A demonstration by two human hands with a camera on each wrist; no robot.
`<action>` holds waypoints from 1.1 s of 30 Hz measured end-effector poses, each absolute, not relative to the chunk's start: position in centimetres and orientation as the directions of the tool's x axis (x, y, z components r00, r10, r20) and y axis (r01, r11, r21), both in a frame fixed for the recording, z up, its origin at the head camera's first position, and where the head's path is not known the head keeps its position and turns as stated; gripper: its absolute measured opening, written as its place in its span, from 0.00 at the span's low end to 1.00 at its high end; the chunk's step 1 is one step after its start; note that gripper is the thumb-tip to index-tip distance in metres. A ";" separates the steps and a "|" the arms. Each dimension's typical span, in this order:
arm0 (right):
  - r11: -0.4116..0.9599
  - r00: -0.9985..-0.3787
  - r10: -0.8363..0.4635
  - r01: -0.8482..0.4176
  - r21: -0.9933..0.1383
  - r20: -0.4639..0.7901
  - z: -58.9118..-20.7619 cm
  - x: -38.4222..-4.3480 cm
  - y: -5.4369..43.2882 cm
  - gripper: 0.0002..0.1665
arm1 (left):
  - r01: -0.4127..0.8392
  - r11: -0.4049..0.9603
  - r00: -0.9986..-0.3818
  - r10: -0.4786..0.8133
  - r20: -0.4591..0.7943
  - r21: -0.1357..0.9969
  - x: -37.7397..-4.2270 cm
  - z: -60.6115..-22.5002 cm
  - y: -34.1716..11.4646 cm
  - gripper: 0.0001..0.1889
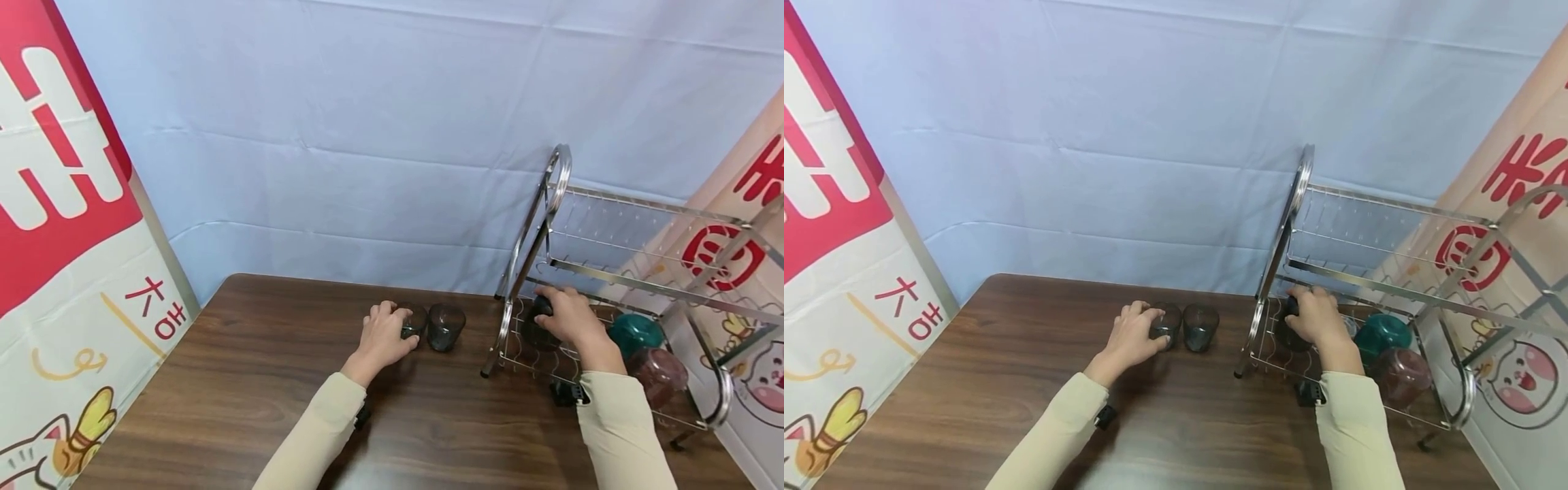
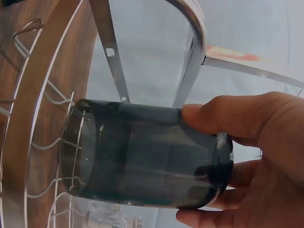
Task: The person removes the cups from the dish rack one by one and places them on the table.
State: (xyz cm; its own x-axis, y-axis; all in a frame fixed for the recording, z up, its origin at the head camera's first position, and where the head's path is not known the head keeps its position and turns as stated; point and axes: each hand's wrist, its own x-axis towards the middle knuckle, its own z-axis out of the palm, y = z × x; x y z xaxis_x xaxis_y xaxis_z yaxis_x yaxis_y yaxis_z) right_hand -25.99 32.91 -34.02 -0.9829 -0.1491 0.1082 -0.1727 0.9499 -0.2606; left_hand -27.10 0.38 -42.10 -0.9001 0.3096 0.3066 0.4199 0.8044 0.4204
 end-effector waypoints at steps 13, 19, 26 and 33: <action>0.948 -0.983 -0.138 -0.167 -0.273 0.122 -33.4 -24.9 31.9 0.32 | 0.430 0.830 -0.895 0.339 0.291 0.354 -25.8 -41.7 -0.5 0.23; 0.949 -0.981 -0.141 -0.173 -0.262 0.137 -33.5 -24.2 31.7 0.32 | 0.434 0.825 -0.891 0.334 0.308 0.361 -25.2 -41.8 -1.2 0.22; 0.950 -0.965 -0.172 -0.216 -0.227 0.197 -33.6 -22.9 31.4 0.31 | 0.449 0.816 -0.882 0.339 0.327 0.364 -24.3 -41.7 -2.0 0.21; 0.942 -0.953 -0.177 -0.236 -0.239 0.247 -33.3 -21.6 30.9 0.30 | 0.457 0.821 -0.877 0.350 0.330 0.343 -23.7 -41.9 -2.4 0.20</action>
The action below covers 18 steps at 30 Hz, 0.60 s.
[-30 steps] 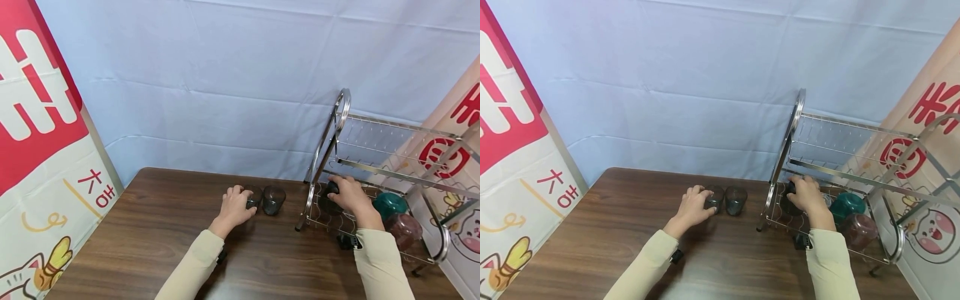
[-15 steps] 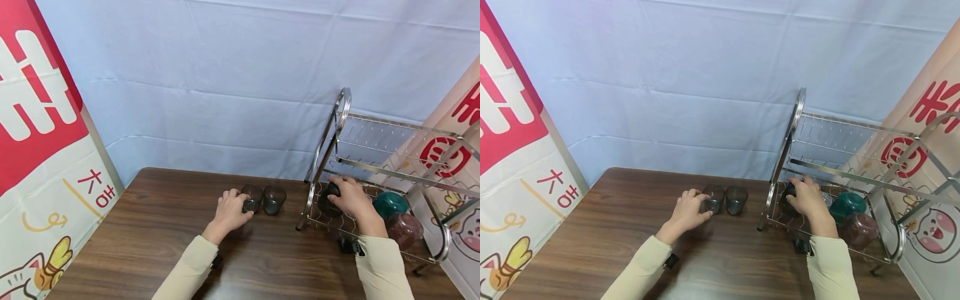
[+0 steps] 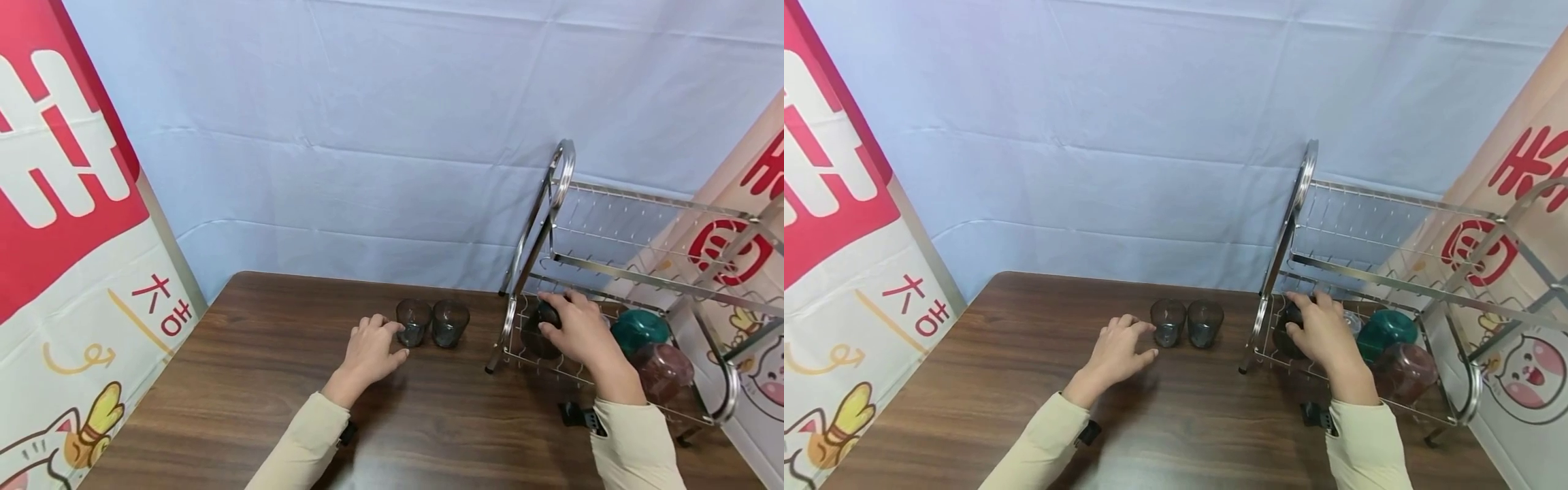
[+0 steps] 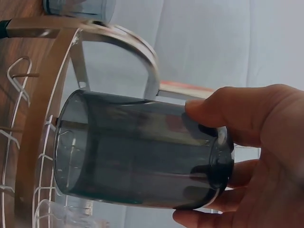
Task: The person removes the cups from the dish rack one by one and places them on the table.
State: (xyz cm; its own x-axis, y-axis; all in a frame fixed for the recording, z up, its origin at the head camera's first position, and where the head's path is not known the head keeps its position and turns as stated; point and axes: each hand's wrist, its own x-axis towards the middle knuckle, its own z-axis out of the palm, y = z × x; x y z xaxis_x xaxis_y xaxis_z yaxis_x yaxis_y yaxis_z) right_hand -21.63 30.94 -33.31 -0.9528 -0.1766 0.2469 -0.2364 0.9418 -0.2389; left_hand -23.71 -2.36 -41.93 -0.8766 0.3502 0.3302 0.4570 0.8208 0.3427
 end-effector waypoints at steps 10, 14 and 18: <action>0.940 -0.946 -0.180 -0.246 -0.236 0.270 -32.8 -20.5 30.3 0.30 | 0.489 0.820 -0.851 0.375 0.367 0.297 -22.6 -41.9 -2.2 0.21; 0.934 -0.934 -0.200 -0.274 -0.230 0.297 -32.6 -20.0 30.2 0.30 | 0.489 0.813 -0.853 0.369 0.369 0.317 -22.1 -41.8 -2.2 0.21; 0.931 -0.919 -0.218 -0.296 -0.212 0.327 -32.5 -19.5 29.8 0.30 | 0.494 0.797 -0.853 0.367 0.371 0.347 -21.6 -42.0 -2.1 0.20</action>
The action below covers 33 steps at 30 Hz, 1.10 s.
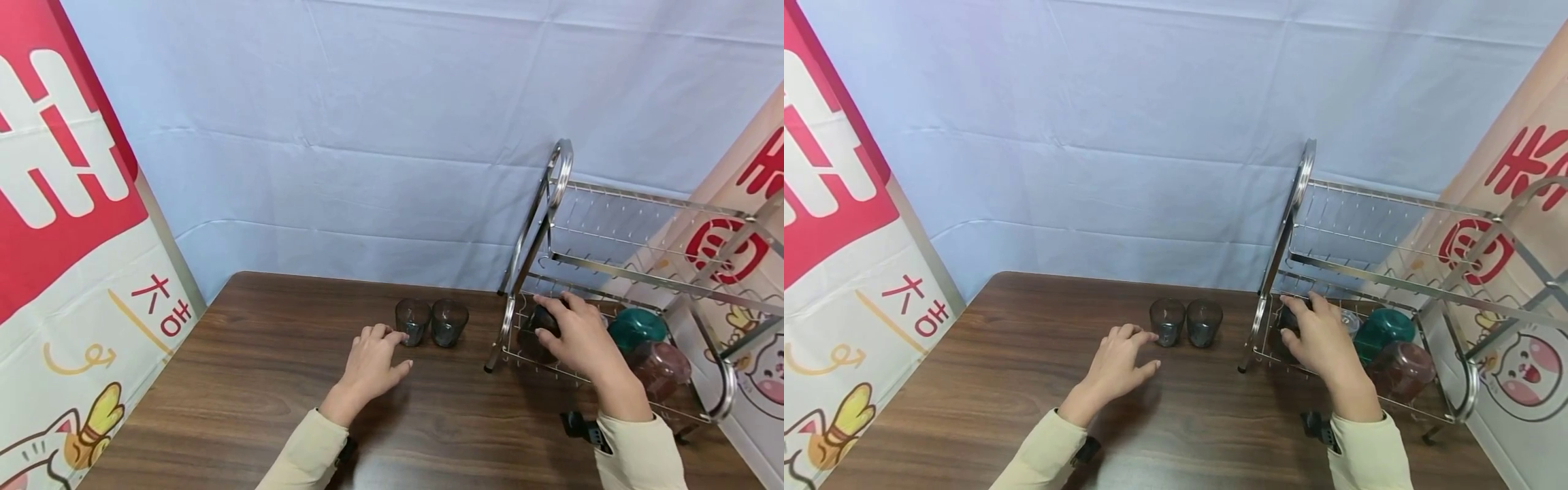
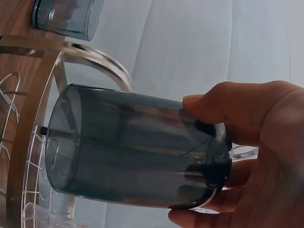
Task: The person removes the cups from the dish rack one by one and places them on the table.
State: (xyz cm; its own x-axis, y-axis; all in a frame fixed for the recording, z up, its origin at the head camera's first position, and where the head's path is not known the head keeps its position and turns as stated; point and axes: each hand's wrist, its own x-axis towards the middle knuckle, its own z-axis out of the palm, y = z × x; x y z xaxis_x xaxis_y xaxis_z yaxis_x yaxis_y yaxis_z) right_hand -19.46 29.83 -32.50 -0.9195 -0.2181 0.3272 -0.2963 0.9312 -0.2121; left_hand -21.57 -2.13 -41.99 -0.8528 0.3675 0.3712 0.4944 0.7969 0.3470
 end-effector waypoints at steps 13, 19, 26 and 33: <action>0.921 -0.904 -0.245 -0.330 -0.207 0.351 -32.6 -18.3 28.5 0.30 | 0.463 0.803 -0.871 0.333 0.362 0.374 -20.7 -41.8 -2.6 0.21; 0.918 -0.909 -0.247 -0.330 -0.221 0.334 -32.6 -17.7 27.6 0.30 | 0.452 0.774 -0.879 0.303 0.368 0.444 -20.4 -41.8 -2.3 0.22; 0.916 -0.915 -0.257 -0.333 -0.222 0.312 -32.5 -17.3 26.8 0.31 | 0.451 0.741 -0.884 0.295 0.363 0.497 -20.2 -42.0 -2.4 0.22; 0.905 -0.910 -0.277 -0.355 -0.235 0.310 -32.4 -17.1 26.3 0.31 | 0.450 0.688 -0.889 0.281 0.362 0.569 -20.4 -42.5 -2.4 0.22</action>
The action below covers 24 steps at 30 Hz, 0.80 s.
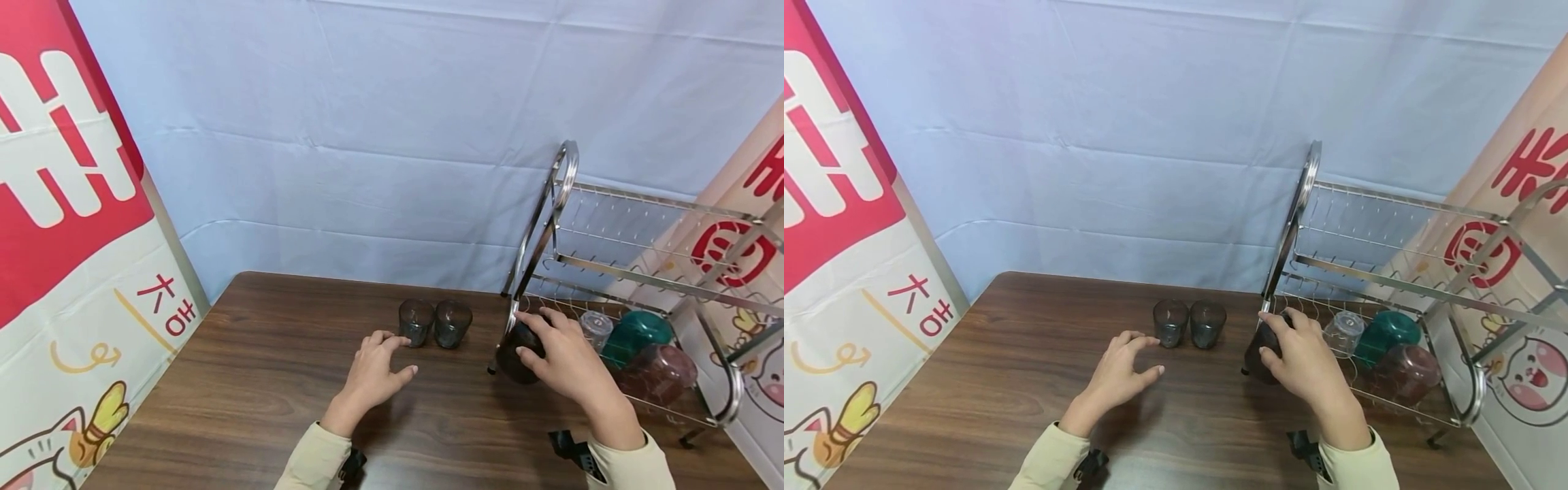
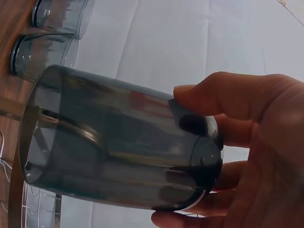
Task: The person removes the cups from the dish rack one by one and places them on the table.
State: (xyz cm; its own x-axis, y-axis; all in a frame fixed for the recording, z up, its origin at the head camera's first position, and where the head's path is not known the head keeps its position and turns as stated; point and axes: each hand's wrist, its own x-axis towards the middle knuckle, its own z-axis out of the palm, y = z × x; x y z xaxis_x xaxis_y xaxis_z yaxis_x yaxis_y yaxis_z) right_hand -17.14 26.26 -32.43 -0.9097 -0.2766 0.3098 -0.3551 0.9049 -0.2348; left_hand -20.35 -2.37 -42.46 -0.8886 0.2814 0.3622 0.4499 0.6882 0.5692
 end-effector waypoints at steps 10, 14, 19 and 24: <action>0.880 -0.898 -0.284 -0.384 -0.280 0.337 -33.1 -16.8 25.6 0.31 | 0.458 0.550 -0.889 0.283 0.359 0.699 -20.4 -43.4 -2.0 0.21; 0.872 -0.898 -0.278 -0.385 -0.301 0.341 -33.7 -16.7 25.2 0.31 | 0.453 0.495 -0.891 0.275 0.361 0.741 -20.6 -43.8 -2.0 0.22; 0.856 -0.886 -0.266 -0.398 -0.330 0.380 -34.7 -16.7 24.7 0.30 | 0.434 0.430 -0.899 0.272 0.344 0.792 -20.9 -44.3 -2.1 0.22; 0.836 -0.866 -0.240 -0.414 -0.360 0.438 -35.8 -16.8 24.2 0.30 | 0.395 0.397 -0.915 0.256 0.313 0.829 -21.2 -44.6 -2.3 0.23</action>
State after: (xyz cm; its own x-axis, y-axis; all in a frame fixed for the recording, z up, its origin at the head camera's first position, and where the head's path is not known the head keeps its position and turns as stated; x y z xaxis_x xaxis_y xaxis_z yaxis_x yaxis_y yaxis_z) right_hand -16.79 24.22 -35.80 -0.8663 -0.2403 0.4380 -0.4141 0.8359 -0.3604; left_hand -21.20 -2.28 -44.58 -0.9145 0.2563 0.3130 0.3948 0.3967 0.8287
